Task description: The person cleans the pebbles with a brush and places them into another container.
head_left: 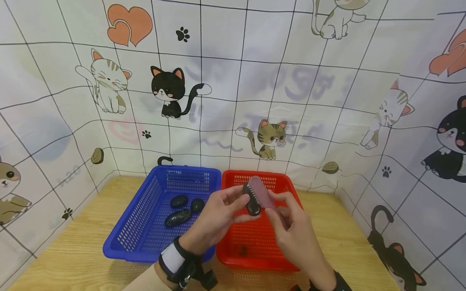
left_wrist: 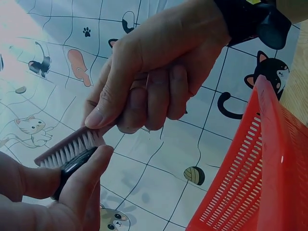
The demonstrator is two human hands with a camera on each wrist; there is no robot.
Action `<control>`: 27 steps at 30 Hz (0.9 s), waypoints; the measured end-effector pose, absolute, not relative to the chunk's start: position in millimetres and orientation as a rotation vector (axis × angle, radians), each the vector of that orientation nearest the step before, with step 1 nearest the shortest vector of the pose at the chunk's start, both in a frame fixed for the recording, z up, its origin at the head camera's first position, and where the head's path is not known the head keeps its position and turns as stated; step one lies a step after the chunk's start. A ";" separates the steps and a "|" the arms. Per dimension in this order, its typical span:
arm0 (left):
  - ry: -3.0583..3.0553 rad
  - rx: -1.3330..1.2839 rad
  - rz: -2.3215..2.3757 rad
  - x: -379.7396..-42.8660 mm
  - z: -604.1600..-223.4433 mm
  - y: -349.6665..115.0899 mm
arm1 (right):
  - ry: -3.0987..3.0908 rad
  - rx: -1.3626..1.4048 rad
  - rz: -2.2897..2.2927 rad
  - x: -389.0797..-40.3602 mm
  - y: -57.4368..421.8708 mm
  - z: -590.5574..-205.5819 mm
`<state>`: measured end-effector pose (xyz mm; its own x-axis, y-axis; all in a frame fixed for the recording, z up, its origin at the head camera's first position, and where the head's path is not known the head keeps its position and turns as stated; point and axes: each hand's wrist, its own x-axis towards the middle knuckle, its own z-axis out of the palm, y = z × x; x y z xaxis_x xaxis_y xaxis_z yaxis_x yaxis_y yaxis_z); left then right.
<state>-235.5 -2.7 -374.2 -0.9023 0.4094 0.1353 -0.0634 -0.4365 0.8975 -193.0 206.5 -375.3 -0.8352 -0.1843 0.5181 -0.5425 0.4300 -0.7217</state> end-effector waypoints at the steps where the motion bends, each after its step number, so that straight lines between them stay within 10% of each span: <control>1: 1.478 0.479 2.405 -235.2 -374.1 -2.7 | -2.329 0.605 1.375 -191.7 205.4 -373.2; 27: 1.523 0.441 2.424 -237.0 -376.5 -0.6 | -2.403 0.562 1.404 -193.3 205.8 -376.6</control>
